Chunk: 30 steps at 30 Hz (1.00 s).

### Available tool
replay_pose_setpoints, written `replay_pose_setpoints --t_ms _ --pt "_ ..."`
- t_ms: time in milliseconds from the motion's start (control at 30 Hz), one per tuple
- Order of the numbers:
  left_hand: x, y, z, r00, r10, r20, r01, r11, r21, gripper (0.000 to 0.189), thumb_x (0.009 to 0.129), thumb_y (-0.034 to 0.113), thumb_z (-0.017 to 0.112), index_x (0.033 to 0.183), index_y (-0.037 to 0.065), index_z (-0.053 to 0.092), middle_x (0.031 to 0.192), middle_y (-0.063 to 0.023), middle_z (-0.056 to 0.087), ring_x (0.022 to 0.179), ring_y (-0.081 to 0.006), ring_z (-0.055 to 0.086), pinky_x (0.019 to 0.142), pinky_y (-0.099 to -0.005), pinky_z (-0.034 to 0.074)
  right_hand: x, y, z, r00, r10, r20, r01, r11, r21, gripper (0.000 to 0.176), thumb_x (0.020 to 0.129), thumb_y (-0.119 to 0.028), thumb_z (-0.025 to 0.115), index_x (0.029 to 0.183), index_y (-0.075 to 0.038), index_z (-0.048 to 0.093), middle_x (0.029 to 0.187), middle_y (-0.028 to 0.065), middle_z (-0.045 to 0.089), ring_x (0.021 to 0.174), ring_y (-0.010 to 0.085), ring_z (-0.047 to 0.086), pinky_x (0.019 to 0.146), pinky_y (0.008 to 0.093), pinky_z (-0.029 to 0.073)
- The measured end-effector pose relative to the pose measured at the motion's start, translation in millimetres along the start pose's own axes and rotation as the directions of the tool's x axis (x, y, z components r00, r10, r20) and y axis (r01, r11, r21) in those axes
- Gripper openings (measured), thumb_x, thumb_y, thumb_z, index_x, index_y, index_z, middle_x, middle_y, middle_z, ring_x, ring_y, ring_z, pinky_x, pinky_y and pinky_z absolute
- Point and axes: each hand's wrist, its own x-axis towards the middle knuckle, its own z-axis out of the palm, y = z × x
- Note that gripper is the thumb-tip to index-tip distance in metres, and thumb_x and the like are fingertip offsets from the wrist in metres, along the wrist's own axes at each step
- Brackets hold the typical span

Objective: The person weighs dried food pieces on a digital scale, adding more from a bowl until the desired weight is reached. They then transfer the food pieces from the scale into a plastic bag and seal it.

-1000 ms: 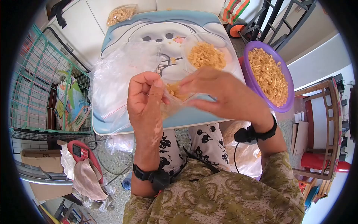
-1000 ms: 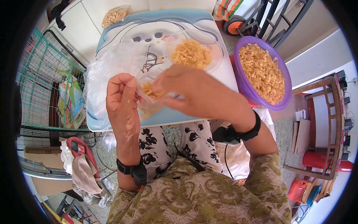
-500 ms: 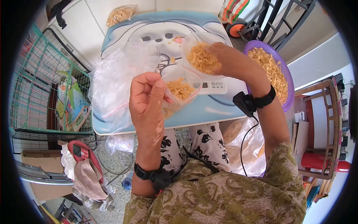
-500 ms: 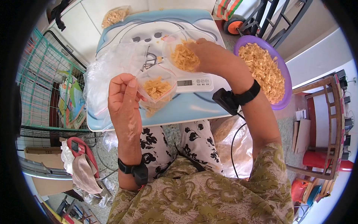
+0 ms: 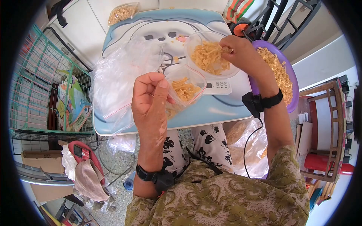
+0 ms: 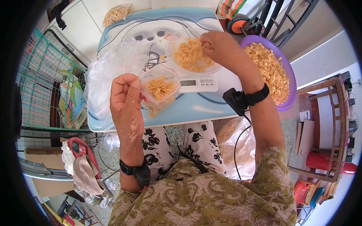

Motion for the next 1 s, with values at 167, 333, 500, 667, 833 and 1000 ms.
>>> replay_pose_setpoints --t_ms 167,333,500,667,833,1000 --pt "-1 1 2 1.000 0.000 0.005 0.000 1.000 0.000 0.013 0.097 0.010 0.059 0.109 0.005 0.057 0.087 0.0009 0.059 0.073 -0.0054 0.052 0.065 -0.0220 0.043 -3 5 -11 0.977 0.211 0.039 -0.210 0.904 0.373 0.023 0.082 -0.009 0.070 0.102 0.000 0.064 0.083 0.0067 0.066 0.075 0.0156 0.063 0.070 0.0280 0.050" --pt "-1 1 2 1.000 -0.018 -0.024 0.019 0.999 0.038 0.015 0.096 0.011 0.060 0.109 0.004 0.058 0.088 0.0009 0.059 0.071 -0.0053 0.051 0.062 -0.0211 0.043 -3 5 -9 0.957 0.291 0.008 -0.231 0.743 0.628 0.022 0.084 -0.009 0.071 0.103 0.001 0.065 0.086 0.0019 0.066 0.079 0.0081 0.061 0.071 0.0230 0.049" --pt "-1 1 4 1.000 -0.017 -0.019 0.017 0.999 0.037 0.015 0.096 0.011 0.061 0.109 0.004 0.058 0.088 0.0011 0.059 0.070 -0.0050 0.051 0.061 -0.0206 0.042 -2 13 -3 0.939 0.342 0.041 -0.226 0.522 0.822 0.025 0.087 -0.011 0.072 0.109 0.000 0.064 0.091 0.0034 0.068 0.084 0.0097 0.065 0.074 0.0211 0.049" --pt "-1 0 3 0.999 -0.031 -0.023 0.032 0.999 0.040 0.016 0.095 0.012 0.062 0.109 0.004 0.058 0.088 0.0012 0.059 0.069 -0.0042 0.050 0.058 -0.0193 0.041 -1 15 -2 0.898 0.411 0.158 -0.200 0.060 0.978 0.021 0.091 -0.005 0.065 0.110 0.003 0.061 0.102 0.0094 0.067 0.093 0.0203 0.069 0.083 0.0267 0.055" --pt "-1 -1 3 0.999 -0.034 -0.022 0.035 0.999 0.017 0.016 0.095 0.013 0.063 0.108 0.005 0.058 0.088 0.0015 0.059 0.067 -0.0031 0.048 0.056 -0.0184 0.038 0 22 1 0.900 0.400 0.172 -0.188 0.001 0.982 0.017 0.092 -0.003 0.064 0.107 0.003 0.061 0.103 0.0106 0.066 0.094 0.0219 0.068 0.086 0.0279 0.056" --pt "-1 -1 5 0.998 -0.043 -0.039 0.044 0.999 0.011 0.016 0.095 0.012 0.063 0.109 0.005 0.058 0.087 0.0018 0.058 0.065 -0.0028 0.046 0.055 -0.0186 0.036 4 16 0 0.898 0.413 0.153 -0.158 -0.022 0.987 0.015 0.092 -0.002 0.063 0.106 0.002 0.062 0.103 0.0095 0.066 0.097 0.0215 0.067 0.087 0.0279 0.057"
